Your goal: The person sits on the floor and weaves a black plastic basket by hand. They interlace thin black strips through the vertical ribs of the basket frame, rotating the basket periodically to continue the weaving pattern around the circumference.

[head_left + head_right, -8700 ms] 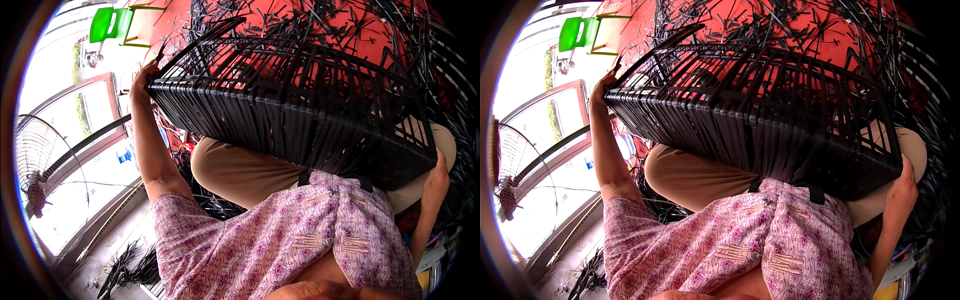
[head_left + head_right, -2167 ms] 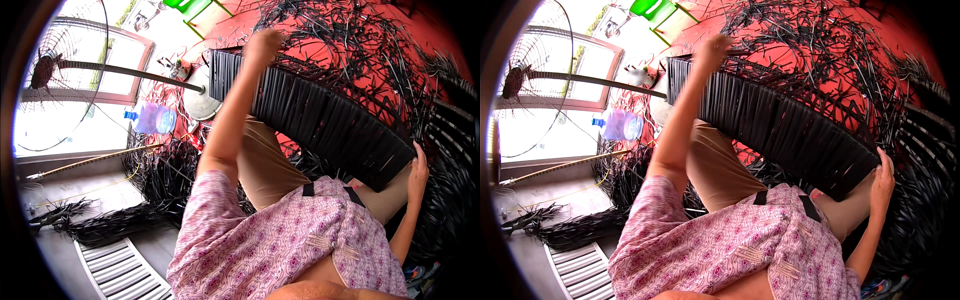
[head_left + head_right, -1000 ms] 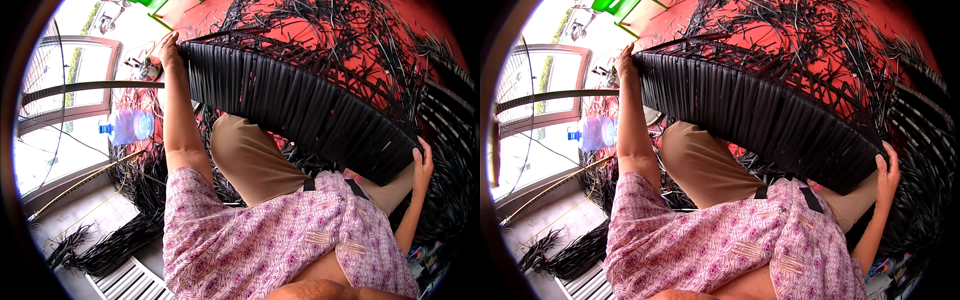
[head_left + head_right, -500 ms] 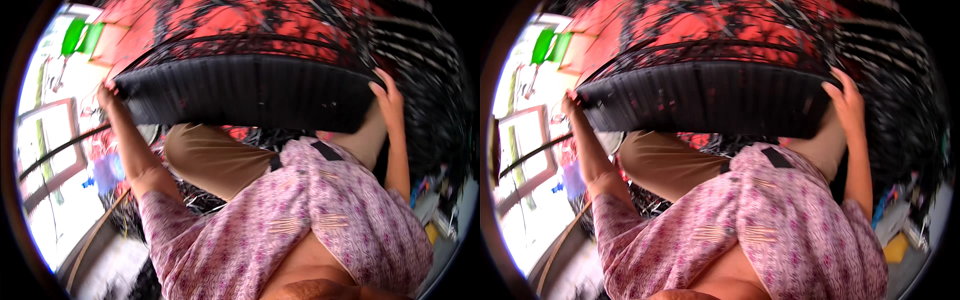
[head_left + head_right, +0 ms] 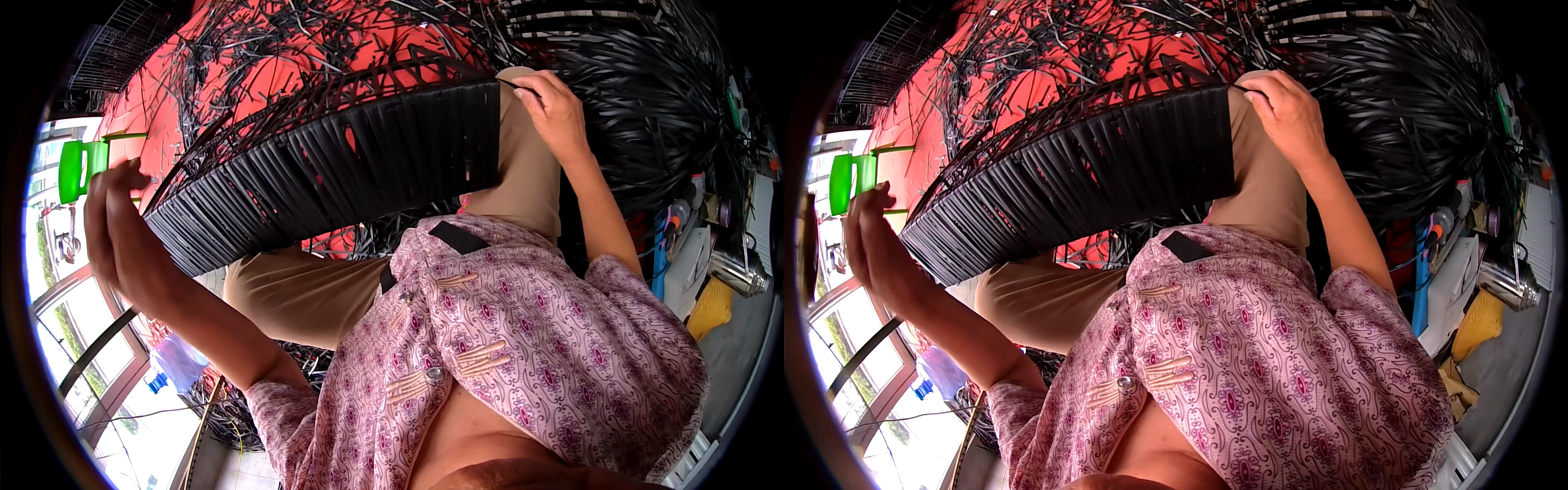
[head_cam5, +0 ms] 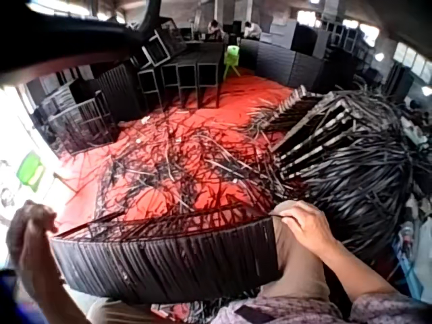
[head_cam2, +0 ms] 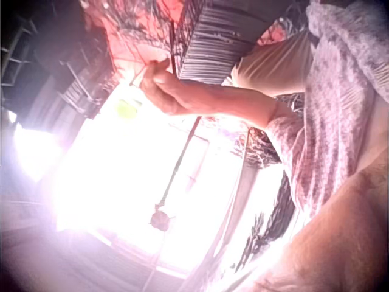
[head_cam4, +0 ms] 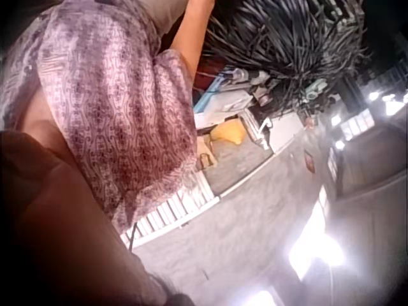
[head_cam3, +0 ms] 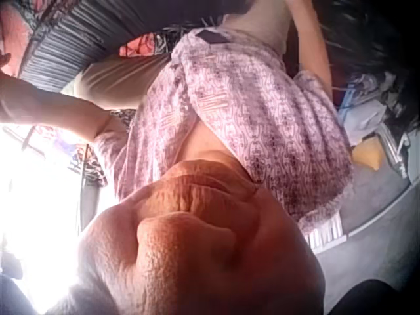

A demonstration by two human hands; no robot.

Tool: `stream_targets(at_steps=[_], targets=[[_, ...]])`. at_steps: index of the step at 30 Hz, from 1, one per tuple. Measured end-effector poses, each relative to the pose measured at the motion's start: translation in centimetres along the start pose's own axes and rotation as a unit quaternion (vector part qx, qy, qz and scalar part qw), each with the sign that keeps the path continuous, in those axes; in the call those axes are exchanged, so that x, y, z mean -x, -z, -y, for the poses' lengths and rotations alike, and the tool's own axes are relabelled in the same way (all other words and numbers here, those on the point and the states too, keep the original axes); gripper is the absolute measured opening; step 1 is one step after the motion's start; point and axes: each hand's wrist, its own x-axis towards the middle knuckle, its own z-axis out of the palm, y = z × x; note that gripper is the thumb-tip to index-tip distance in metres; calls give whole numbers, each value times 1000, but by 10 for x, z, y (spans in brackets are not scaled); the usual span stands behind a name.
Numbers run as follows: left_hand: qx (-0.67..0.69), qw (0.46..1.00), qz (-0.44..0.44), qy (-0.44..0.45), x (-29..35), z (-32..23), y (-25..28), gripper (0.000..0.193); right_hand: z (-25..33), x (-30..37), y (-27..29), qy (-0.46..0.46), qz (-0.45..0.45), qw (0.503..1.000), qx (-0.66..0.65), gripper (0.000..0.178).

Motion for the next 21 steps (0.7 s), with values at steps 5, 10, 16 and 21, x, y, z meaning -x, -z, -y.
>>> stream_targets(at_steps=[5,10,16,21], targets=[[241,908,70,-335,31,-80,-15,18,-2,-5,-9,100,-85,990,50,14],[93,956,236,-146,37,-68,-110,11,-14,0,-19,119,-107,984,79,13],[25,947,298,-114,55,4,-186,20,-10,-7,-17,123,-81,989,29,12],[7,907,408,-104,48,8,-213,27,-20,-10,-18,152,-61,985,49,11]])
